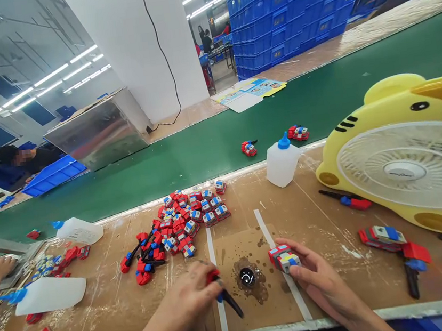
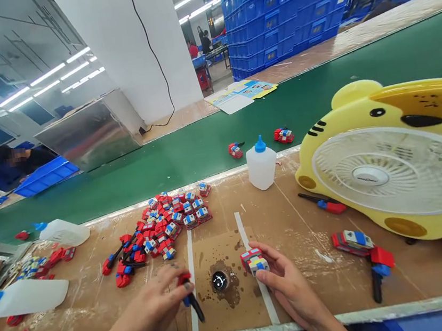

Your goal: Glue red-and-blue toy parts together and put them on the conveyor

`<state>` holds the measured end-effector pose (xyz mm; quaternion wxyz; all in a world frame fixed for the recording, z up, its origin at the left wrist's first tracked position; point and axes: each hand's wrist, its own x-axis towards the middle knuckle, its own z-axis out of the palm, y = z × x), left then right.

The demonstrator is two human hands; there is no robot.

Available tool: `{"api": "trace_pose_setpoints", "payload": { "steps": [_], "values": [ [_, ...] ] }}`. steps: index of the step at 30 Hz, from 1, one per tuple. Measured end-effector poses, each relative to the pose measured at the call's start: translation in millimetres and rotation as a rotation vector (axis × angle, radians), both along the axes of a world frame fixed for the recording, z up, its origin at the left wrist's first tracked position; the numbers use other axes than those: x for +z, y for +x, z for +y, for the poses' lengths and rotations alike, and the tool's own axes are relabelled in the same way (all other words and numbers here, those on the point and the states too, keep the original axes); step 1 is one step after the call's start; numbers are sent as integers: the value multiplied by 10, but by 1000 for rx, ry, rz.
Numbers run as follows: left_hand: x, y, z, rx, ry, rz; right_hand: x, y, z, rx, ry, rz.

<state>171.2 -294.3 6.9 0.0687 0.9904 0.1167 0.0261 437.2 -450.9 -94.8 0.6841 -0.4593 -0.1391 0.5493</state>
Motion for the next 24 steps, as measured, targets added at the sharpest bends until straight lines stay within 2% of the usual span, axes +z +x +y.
{"api": "trace_pose_setpoints", "payload": {
  "steps": [2, 4, 8, 15, 17, 19, 21, 24],
  "values": [
    [28, 313, -93, -221, 93, -11, -4, 3, 16, -16, 13, 14],
    [29, 547, -143, -341, 152, 33, -11, 14, 14, -28, 28, 18],
    [12, 740, -126, -440, 196, 107, -48, 41, -28, -59, 40, 27],
    [51, 744, -45, -491, 166, 47, -41, 23, -23, -77, 66, -15],
    [54, 710, -20, -444, 98, 59, -28, 12, -4, -57, 78, -45],
    [32, 654, 1, -337, -42, 12, -14, -4, 16, -23, 100, -62],
    [-24, 585, 6, -171, -260, -84, 5, -36, 38, 26, 143, -62],
    [-163, 486, -28, 144, -610, -277, 39, -119, 75, 92, 195, -88]
  ]
}}
